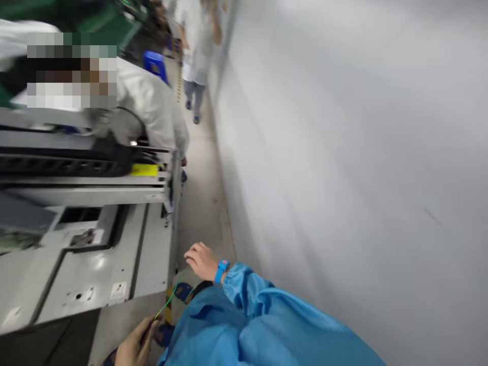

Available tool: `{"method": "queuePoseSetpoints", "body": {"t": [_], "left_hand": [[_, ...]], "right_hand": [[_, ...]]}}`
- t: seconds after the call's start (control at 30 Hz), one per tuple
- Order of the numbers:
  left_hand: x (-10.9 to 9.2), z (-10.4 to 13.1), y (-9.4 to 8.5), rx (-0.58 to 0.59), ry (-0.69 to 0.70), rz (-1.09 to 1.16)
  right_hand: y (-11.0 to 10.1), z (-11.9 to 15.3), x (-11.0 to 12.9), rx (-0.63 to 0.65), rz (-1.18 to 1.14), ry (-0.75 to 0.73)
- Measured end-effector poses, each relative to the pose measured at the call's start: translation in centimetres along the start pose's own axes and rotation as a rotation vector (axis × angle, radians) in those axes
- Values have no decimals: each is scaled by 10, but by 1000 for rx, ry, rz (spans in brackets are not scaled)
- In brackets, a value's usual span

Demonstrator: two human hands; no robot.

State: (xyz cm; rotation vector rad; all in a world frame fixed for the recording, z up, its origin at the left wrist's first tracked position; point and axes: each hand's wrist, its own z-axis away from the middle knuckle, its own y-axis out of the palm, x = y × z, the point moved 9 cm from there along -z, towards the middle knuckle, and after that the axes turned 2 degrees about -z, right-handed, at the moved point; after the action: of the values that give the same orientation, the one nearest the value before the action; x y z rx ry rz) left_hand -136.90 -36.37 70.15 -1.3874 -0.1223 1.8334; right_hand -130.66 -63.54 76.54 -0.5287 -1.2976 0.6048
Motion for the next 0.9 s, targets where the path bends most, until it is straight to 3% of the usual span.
{"method": "queuePoseSetpoints", "body": {"t": [0.07,0.13,0.2,0.27,0.37,0.47,0.6,0.77,0.9], "left_hand": [[-4,-6,3,-1,41,-123],[-15,-17,19,118,121,-284],[-25,-26,44,308,189,-488],[-31,-28,64,448,230,-679],[-23,-25,73,512,227,-837],[19,-15,63,521,108,-908],[105,11,31,466,-170,-796],[209,61,-31,94,-726,-460],[258,116,-52,-168,-923,-134]], "right_hand": [[18,18,-45,-40,-142,277],[61,47,-81,100,-401,553],[104,77,-95,260,-656,693],[121,94,-99,253,-664,647],[137,101,-86,247,-396,355],[181,102,-59,403,-233,121],[232,83,-23,465,-131,-59],[266,43,0,589,-128,-175],[270,-1,-9,606,19,-66]]}}
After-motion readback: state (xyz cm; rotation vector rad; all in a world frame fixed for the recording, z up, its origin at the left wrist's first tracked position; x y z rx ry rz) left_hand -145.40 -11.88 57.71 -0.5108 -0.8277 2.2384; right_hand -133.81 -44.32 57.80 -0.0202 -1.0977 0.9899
